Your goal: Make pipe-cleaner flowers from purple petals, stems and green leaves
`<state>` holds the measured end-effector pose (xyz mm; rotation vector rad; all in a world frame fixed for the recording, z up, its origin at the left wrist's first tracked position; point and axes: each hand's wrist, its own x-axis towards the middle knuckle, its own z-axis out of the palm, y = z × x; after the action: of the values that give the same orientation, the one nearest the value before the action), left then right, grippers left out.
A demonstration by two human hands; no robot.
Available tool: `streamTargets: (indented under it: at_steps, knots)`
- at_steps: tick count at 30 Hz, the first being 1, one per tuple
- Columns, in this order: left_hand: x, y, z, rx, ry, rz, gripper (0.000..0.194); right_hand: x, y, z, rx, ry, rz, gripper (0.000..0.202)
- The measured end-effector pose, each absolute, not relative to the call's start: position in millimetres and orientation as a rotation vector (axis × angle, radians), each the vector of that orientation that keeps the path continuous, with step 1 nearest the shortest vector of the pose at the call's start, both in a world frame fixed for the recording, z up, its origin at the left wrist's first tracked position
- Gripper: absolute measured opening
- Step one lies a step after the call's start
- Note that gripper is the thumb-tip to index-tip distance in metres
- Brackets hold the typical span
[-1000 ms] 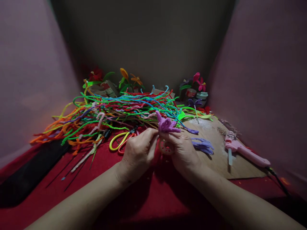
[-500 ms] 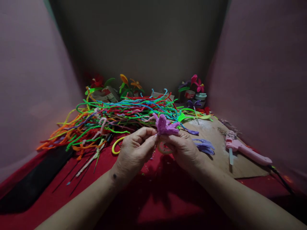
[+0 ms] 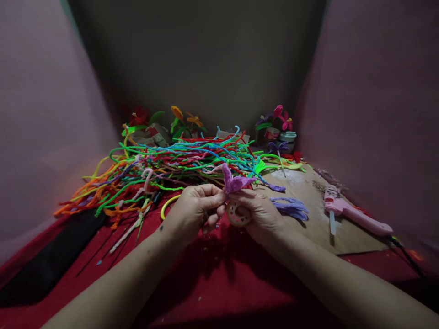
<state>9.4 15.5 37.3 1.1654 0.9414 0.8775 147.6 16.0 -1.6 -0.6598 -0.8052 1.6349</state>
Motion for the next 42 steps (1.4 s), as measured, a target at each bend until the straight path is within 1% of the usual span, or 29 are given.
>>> streamTargets:
  at_steps: [3, 6, 9, 12, 15, 17, 19, 22, 25, 29, 31, 37, 40, 42]
  knots:
    - [12.8, 12.3, 31.3, 1.494, 1.106, 0.967, 0.02, 143.6, 16.5, -6.1, -0.666, -0.771, 1.599, 0.012]
    - [16.3, 8.0, 21.0, 2.094, 1.31, 1.126, 0.016, 140.3, 16.7, -7.1, -0.644, -0.716, 1.56, 0.012]
    - [16.4, 6.6, 11.6, 2.575, 1.459, 1.032, 0.019, 139.9, 17.0, -6.9, -0.664, -0.716, 1.55, 0.01]
    - [12.5, 8.2, 8.9, 2.779, 1.514, 0.813, 0.022, 142.7, 16.9, -7.7, -0.714, -0.77, 1.529, 0.008]
    - [8.1, 10.3, 11.1, 2.891, 1.481, 0.649, 0.022, 146.0, 15.4, -8.2, -0.785, -0.85, 1.483, 0.012]
    - [6.6, 11.6, 12.2, 2.939, 1.466, 0.616, 0.022, 146.8, 13.5, -6.6, -0.803, -0.867, 1.473, 0.013]
    - [6.7, 12.5, 12.1, 2.959, 1.441, 0.675, 0.023, 146.3, 11.3, -3.0, -0.793, -0.859, 1.473, 0.014]
    - [8.7, 12.2, 13.0, 2.824, 1.369, 0.956, 0.02, 145.1, 8.5, 3.9, -0.769, -0.876, 1.486, 0.013]
    - [11.5, 9.2, 18.8, 2.416, 1.301, 1.15, 0.019, 145.4, 7.4, 8.3, -0.713, -0.942, 1.475, 0.01]
    - [14.0, 4.5, 29.7, 1.897, 1.204, 1.097, 0.021, 147.4, 7.2, 7.7, -0.631, -1.006, 1.416, 0.007]
    - [14.6, 3.1, 32.6, 1.802, 1.194, 1.076, 0.021, 148.6, 6.7, 6.8, -0.635, -1.025, 1.396, 0.009]
    - [14.9, 1.6, 35.0, 1.768, 1.253, 1.04, 0.021, 153.1, 2.6, 9.7, -0.792, -1.143, 1.26, 0.015]
    - [15.0, 2.3, 37.9, 1.531, 1.147, 0.941, 0.021, 152.5, 1.3, 11.4, -0.81, -1.151, 1.181, 0.012]
    - [15.2, 3.1, 39.0, 1.323, 1.055, 0.907, 0.02, 150.4, 1.0, 12.3, -0.779, -1.119, 1.194, 0.01]
